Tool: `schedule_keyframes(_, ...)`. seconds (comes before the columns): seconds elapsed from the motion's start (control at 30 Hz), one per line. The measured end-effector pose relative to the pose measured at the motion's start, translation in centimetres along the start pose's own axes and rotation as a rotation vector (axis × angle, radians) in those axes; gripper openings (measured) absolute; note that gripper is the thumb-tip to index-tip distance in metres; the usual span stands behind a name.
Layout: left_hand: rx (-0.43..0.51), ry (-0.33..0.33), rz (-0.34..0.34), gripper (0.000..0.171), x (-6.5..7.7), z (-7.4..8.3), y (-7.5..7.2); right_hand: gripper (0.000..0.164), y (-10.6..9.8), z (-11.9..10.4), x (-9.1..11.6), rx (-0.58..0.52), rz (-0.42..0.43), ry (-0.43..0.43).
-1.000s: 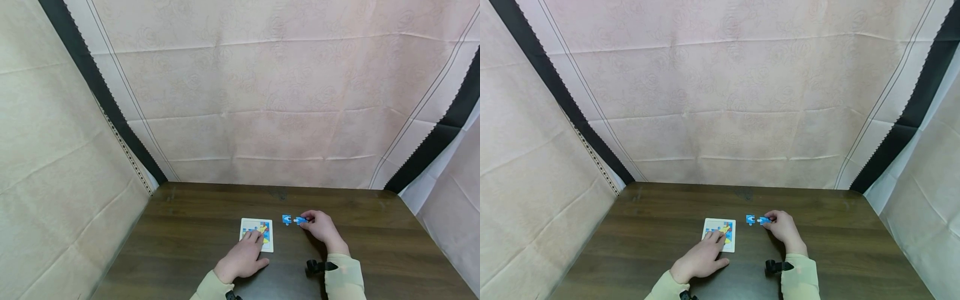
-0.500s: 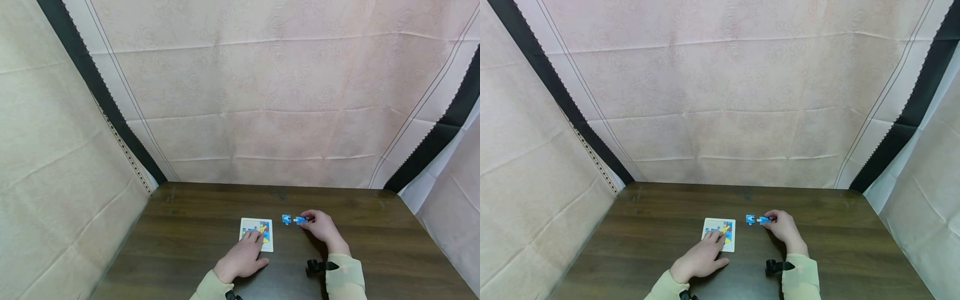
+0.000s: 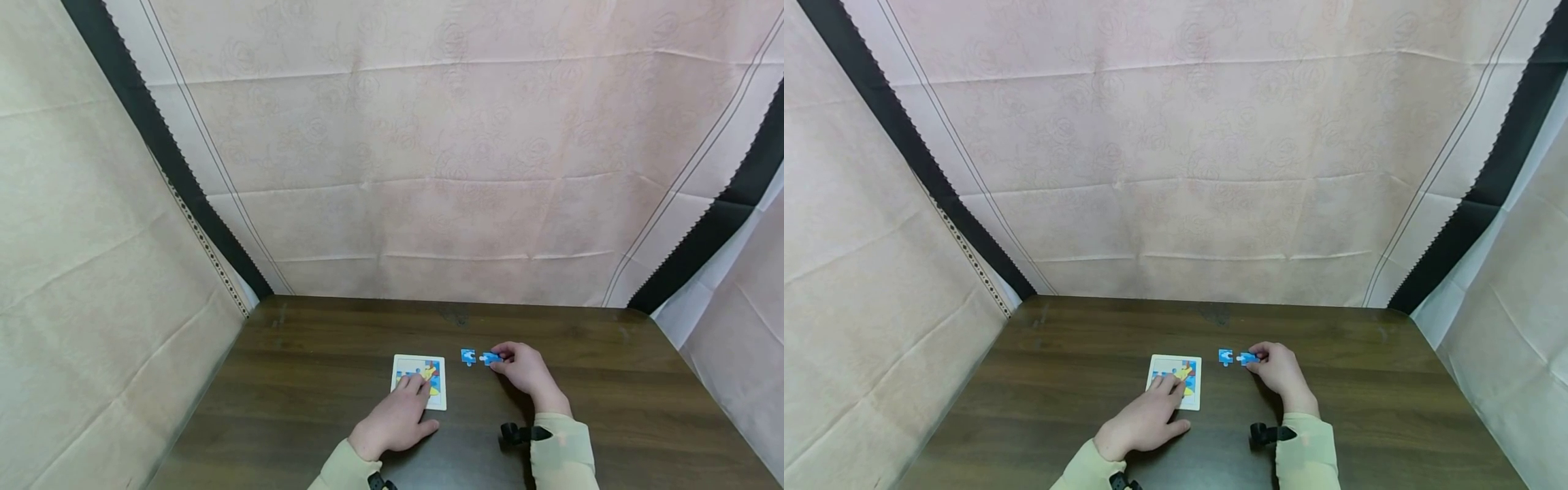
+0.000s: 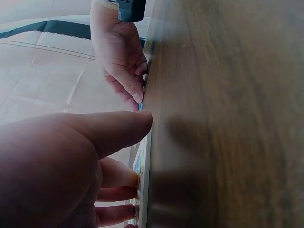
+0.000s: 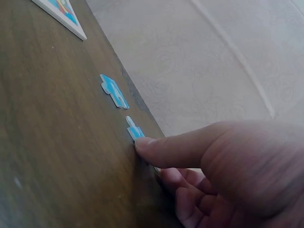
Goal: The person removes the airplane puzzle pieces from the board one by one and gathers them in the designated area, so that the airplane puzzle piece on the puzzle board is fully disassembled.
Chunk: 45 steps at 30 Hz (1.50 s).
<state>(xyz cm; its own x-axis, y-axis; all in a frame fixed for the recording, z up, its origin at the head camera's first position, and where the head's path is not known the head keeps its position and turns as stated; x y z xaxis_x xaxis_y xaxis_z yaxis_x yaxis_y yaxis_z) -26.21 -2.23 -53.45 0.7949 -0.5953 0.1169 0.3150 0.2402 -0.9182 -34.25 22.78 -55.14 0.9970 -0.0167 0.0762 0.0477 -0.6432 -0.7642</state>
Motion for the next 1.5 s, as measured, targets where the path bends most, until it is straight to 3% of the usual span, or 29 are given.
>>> schedule_keyframes(0.57, 0.007, 0.004, 0.004, 0.072, -0.1, 0.0, 0.0, 0.027, -0.2, -0.1, 0.1, 0.007, 0.000, -0.002)
schedule_keyframes(0.83, 0.009, 0.007, 0.007, 0.073, -0.1, 0.2, 0.0, 0.023, -0.5, -0.5, -0.1, 0.024, 0.077, -0.045)
schedule_keyframes(1.13, -0.003, 0.012, 0.021, 0.072, 0.0, 0.3, -0.1, 0.020, 0.5, -4.7, 0.2, 0.038, 0.124, -0.130)
schedule_keyframes(1.3, 0.000, 0.019, 0.018, 0.071, 0.0, 0.3, -0.2, 0.013, 3.1, -7.9, 0.4, 0.064, 0.070, -0.204)
schedule_keyframes(1.5, 0.024, 0.021, -0.001, 0.071, 0.0, 0.3, -0.1, 0.014, 6.2, -10.1, 1.0, 0.091, -0.029, -0.285)
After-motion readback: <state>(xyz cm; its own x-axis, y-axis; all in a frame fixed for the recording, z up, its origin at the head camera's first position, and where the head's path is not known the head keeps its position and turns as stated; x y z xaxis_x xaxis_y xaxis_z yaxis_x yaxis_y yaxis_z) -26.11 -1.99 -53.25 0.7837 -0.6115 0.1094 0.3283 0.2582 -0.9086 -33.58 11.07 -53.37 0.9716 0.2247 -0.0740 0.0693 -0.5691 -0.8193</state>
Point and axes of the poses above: each hand's wrist, its own x-axis away from the middle knuckle, its own y-axis out of the palm, z = x × y, the point moved 9 cm from there along -x, towards the middle knuckle, and after that the axes turned 8 degrees about x, right-handed, at the moved point
